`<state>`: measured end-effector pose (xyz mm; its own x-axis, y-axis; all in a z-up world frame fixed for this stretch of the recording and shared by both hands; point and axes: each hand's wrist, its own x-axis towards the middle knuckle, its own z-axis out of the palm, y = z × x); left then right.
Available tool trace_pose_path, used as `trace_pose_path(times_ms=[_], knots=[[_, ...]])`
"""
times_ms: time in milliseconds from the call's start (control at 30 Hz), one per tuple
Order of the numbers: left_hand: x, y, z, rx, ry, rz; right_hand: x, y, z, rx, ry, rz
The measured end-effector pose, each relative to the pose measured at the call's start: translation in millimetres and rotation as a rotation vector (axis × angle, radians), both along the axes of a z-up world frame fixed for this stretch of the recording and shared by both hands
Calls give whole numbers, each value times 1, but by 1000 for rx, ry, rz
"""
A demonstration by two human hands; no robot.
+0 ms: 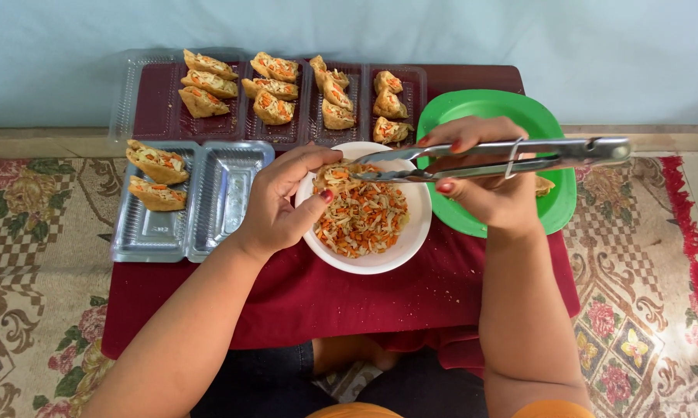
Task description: Stuffing fried pastries with a vegetable mixture using tongs
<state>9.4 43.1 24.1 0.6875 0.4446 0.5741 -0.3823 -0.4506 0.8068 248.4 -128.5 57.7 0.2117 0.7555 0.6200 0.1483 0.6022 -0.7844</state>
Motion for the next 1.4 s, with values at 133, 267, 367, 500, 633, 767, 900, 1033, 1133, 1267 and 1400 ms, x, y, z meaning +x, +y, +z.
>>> trace_pose_path(times_ms=[133,267,367,500,633,767,900,1033,1133,1267,1400], knots=[[0,-1,2,-15,4,-5,-7,0,-1,-9,43,30],[-1,-2,4,-8,13,-20,-12,0,0,-18,28,-8],[0,-1,2,-4,11,0,-14,-1,1,-16,19,-18],[3,-7,-7,-65,-15,-15,-6,-1,-5,17,54,-17],[3,-9,2,-70,-26,-26,-19,2,0,6,40,-7],[2,-2,-2,8,0,-14,-22,5,-3,-20,21,3],[-1,3,-1,89,35,9,-19,3,-4,-30,5,-11],[0,4,-5,110,31,34,-12,3,-6,-2,56,19],[0,2,-4,54,13,2,-7,2,-11,31,100,20],[2,0,-5,64,-3,28,-15,4,-8,31,79,42],[2,1,-9,58,7,16,-22,6,-4,11,34,15]])
